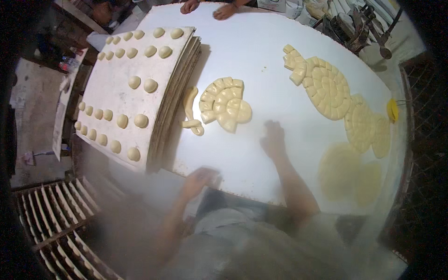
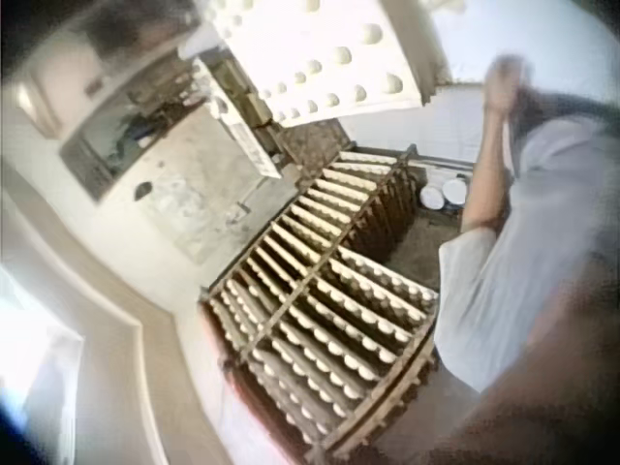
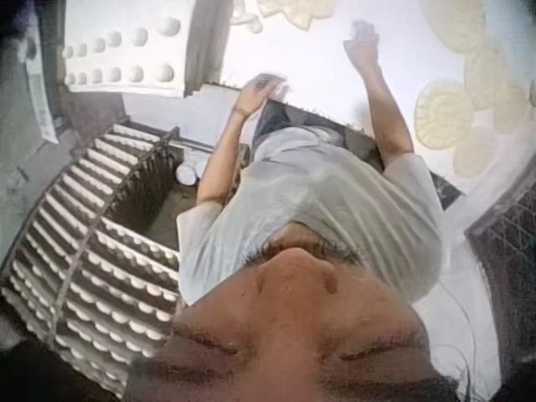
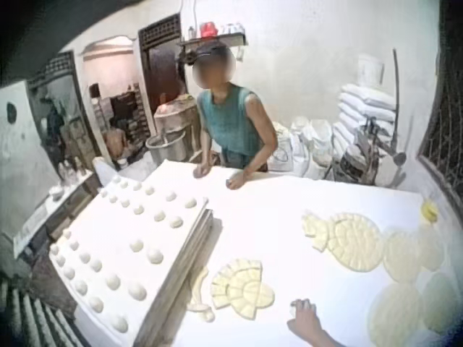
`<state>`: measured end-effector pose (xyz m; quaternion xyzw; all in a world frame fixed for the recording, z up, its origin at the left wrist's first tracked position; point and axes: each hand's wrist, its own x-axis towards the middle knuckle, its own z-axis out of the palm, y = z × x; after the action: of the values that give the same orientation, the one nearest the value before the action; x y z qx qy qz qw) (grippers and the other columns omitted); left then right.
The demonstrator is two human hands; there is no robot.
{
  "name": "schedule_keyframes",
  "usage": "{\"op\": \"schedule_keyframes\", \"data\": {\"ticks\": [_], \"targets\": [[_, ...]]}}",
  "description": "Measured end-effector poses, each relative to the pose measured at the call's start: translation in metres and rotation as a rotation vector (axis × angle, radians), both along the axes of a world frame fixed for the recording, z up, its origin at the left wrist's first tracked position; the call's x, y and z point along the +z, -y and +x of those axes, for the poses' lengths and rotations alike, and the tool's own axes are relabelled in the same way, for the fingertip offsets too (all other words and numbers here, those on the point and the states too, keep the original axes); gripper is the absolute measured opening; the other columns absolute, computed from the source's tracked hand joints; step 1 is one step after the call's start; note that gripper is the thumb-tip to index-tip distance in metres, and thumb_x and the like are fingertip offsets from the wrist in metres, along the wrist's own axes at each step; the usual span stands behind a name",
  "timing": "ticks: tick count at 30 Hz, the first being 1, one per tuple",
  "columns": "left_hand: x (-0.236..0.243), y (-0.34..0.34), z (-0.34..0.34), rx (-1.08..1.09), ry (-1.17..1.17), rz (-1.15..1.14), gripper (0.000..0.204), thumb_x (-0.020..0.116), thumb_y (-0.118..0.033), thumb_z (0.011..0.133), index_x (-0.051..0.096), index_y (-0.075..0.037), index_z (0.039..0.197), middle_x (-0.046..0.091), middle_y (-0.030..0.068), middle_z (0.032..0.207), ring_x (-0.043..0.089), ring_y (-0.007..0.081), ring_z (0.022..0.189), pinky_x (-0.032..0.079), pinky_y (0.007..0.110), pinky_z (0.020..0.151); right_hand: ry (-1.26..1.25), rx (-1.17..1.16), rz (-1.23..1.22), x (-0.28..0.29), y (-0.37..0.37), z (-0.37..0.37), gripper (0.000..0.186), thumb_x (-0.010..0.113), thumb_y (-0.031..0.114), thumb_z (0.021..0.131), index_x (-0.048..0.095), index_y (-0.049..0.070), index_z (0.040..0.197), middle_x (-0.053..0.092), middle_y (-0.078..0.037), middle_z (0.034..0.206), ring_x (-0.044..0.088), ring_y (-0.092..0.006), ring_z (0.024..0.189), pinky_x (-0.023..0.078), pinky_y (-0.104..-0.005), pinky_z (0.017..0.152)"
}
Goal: The person places small dough portions on a large floured board, works at a bakery table to form decorative bread shapes alongside another worker, and stacks the loaded boards onto a storage rack.
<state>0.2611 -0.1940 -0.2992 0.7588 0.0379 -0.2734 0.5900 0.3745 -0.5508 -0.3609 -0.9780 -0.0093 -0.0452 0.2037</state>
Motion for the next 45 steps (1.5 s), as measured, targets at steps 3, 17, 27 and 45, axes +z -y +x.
{"op": "schedule_keyframes", "data": {"ticks": [3, 17, 27, 45], "targets": [[-0.033, 0.061, 0.079, 0.267, 0.157, 0.049, 0.037, 0.072, -0.029, 0.101, 0.071, 0.003, 0.121, 0.078, 0.0137, 0.102, 0.074, 0.0208, 0.093, 0.059, 0.034, 0.085, 0.052, -0.041, 0.087, 0.0, 0.013, -0.035, 0.047, 0.074, 0.013, 0.084, 0.055, 0.007, 0.126, 0.06, -0.018, 0.119, 0.063, -0.0407, 0.108, 0.054, -0.0505, 0.095], [-0.084, 0.057, 0.001, 0.123, 0.405, 0.429, 0.046, 0.076, -0.039, 0.092, 0.07, 0.007, 0.097, 0.072, 0.0259, 0.091, 0.069, 0.0423, 0.09, 0.054, 0.049, 0.083, -0.022, -0.32, 0.327, -0.017, 0.05, -0.267, 0.041, 0.08, 0.018, 0.091, 0.062, 0.002, 0.124, 0.06, -0.015, 0.122, 0.058, -0.0289, 0.104, 0.048, -0.0417, 0.089], [-0.062, 0.138, 0.037, 0.377, 0.361, 0.341, 0.027, 0.067, -0.019, 0.099, 0.062, 0.005, 0.111, 0.071, 0.0267, 0.1, 0.071, 0.0402, 0.091, 0.055, 0.049, 0.083, 0.111, -0.128, 0.254, -0.017, -0.008, -0.2, 0.045, 0.075, 0.013, 0.092, 0.061, 0.001, 0.133, 0.061, -0.019, 0.132, 0.052, -0.0402, 0.126, 0.041, -0.0494, 0.11], [-0.055, 0.105, 0.059, -0.182, 0.959, 0.521, 0.041, 0.067, -0.016, 0.094, 0.064, 0.0, 0.131, 0.065, 0.021, 0.129, 0.058, 0.0417, 0.125, 0.044, 0.049, 0.11, 0.098, -0.304, 0.231, -0.017, 0.05, -0.218, 0.042, 0.068, 0.012, 0.101, 0.059, -0.001, 0.14, 0.052, -0.023, 0.146, 0.051, -0.0433, 0.136, 0.042, -0.0508, 0.116]]}}
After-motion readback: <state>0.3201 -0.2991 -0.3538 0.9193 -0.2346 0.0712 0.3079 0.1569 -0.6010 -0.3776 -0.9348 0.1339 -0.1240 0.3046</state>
